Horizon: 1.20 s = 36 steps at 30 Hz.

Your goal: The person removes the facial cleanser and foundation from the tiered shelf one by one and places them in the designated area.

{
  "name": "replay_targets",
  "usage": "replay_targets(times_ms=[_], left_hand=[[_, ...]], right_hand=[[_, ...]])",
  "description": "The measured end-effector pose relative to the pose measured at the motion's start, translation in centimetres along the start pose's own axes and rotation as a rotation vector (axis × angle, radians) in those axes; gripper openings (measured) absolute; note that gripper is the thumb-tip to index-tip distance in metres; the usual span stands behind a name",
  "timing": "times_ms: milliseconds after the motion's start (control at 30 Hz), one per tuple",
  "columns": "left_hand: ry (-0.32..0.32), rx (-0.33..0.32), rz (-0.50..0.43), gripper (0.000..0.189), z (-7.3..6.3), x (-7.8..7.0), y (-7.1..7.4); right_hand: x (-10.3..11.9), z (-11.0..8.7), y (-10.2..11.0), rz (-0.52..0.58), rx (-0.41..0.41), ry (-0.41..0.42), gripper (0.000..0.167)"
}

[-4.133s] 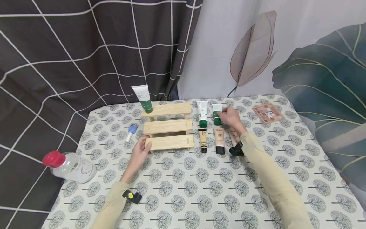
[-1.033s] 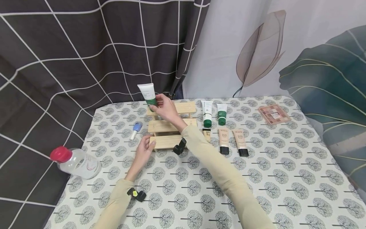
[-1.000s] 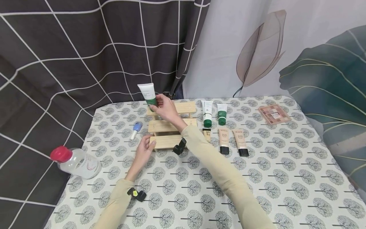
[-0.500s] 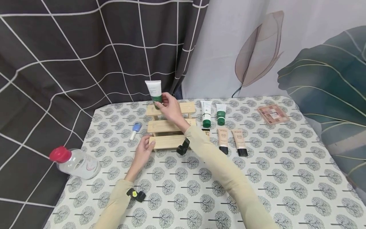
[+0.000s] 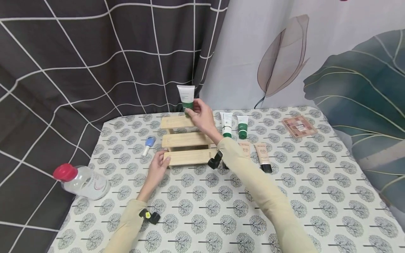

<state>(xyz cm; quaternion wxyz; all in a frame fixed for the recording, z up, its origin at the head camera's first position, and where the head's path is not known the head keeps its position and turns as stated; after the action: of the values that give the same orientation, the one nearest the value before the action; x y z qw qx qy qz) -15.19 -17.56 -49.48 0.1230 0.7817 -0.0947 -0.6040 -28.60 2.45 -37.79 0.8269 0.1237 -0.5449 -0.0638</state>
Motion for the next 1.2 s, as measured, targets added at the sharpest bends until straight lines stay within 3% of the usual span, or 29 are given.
replay_targets(times_ms=[800, 1200], left_hand=[[0.021, -0.016, 0.038, 0.051, -0.2, 0.0, 0.0], [0.007, -0.007, 0.015, 0.049, -0.3, -0.2, -0.1]], right_hand=[[-2.9, -1.1, 10.5, -0.161, -0.122, -0.046, 0.039], [-4.8, -3.0, 14.6, -0.215, -0.147, -0.141, 0.041]])
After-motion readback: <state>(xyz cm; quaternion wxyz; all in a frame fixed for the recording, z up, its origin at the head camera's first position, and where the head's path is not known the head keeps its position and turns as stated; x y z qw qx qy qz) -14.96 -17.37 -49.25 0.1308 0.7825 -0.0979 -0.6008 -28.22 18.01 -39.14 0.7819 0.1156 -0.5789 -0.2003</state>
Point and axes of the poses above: each hand's wrist, its own z-axis towards the middle knuckle, its own y-axis out of the back of the hand, x = y × z, the point moved 2 cm from there along z, towards the middle knuckle, and after that the axes turned 8 degrees about y, right-handed, at the moved point
